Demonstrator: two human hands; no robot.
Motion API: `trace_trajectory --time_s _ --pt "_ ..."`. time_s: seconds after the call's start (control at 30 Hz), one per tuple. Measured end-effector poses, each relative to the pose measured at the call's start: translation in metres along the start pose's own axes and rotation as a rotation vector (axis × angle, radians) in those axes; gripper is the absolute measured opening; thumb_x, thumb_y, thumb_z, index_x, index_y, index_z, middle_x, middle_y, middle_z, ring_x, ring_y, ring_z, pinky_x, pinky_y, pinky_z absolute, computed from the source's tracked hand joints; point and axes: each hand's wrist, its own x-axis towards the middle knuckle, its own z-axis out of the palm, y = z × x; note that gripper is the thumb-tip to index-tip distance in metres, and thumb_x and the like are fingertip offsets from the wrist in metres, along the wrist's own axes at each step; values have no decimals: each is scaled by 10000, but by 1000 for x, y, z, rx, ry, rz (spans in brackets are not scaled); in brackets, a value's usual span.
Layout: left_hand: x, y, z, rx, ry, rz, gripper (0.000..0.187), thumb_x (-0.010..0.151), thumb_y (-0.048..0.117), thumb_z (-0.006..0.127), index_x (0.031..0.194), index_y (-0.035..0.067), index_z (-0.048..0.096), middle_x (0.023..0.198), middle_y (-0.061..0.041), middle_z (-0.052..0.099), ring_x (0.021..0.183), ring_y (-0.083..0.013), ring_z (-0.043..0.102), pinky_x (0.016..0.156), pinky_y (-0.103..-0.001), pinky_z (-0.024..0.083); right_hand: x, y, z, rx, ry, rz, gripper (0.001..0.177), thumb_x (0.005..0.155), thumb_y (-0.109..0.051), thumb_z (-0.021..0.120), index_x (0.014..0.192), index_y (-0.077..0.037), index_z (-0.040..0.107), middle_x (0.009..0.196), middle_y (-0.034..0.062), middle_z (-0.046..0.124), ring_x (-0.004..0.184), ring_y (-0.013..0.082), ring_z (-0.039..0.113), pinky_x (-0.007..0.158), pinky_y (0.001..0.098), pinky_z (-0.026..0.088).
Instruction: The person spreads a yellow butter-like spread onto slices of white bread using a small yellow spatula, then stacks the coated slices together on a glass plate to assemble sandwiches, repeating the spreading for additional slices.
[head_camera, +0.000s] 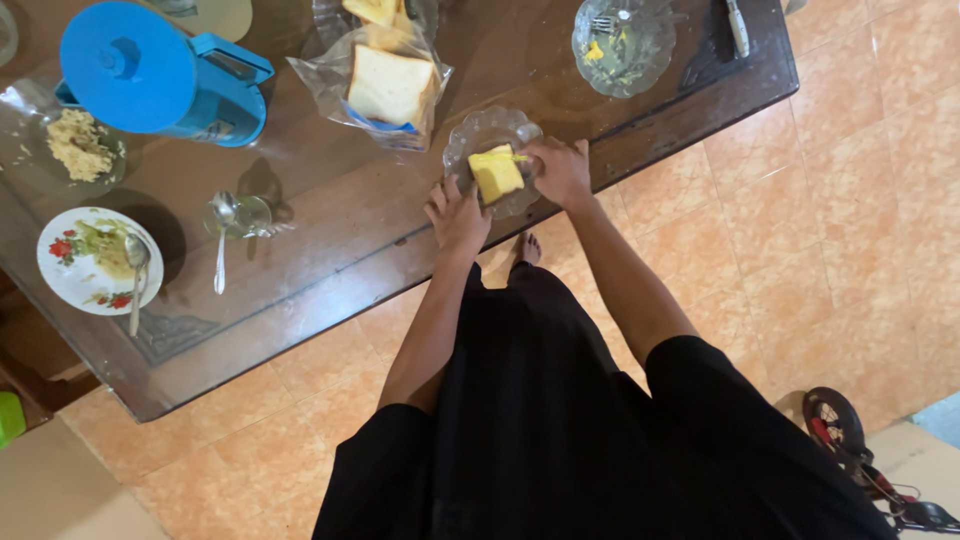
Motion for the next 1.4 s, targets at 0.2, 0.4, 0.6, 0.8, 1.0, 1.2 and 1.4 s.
trace_trajectory --time_s 0.2,0.4,0.6,0.8,1.0,1.2,1.4 --pt "9 2 15 83 -19 9 624 809 353 771 1373 147 603 1561 -132 300 1441 -380 230 1120 -609 239 1 -3 11 -12 58 -32 330 840 -91 631 1058 -295 772 1066 -2 723 901 215 677 854 452 333" --pt "7 0 22 52 24 22 603 802 338 775 1347 134 618 1542 -135 316 1428 -396 242 1085 -639 248 -5 -8 12 -16 -31 93 247 894 -158 662 1054 -309 774 996 8 729 905 207 661 928 443 339" --pt "5 8 14 24 59 -7 570 816 357 783 1310 119 628 1539 -138 337 1399 -382 282 1067 -615 274 -13 -3 6 21 112 80 280 901 -119 652 1101 -276 769 958 27 698 880 223 645 870 447 323" --pt "10 14 11 -9 152 -29 585 797 367 794 1281 84 629 1440 -131 408 1325 -370 337 1024 -586 290 -26 22 0 0 203 57 270 887 -105 619 1087 -249 730 978 -4 729 872 224 673 871 460 335" --pt "23 20 11 -31 65 -108 457 886 356 742 1251 100 644 1385 -129 450 1313 -363 366 1045 -561 299 -24 25 22 -126 111 153 181 1026 -255 570 1099 -168 711 999 67 712 880 302 662 900 510 388" --pt "35 25 21 -43 79 -166 448 918 351 702 1306 144 620 1386 -124 471 1305 -368 387 1031 -568 319 -17 8 45 -35 -174 394 334 1042 -401 517 1041 -147 733 985 132 734 972 349 689 1007 576 384" --pt "42 19 28 -169 134 -238 462 894 360 693 1325 221 604 1417 -106 479 1349 -376 351 1050 -620 247 -18 0 56 213 -34 478 348 913 -441 624 1050 -158 774 999 139 747 1025 382 676 915 571 436"
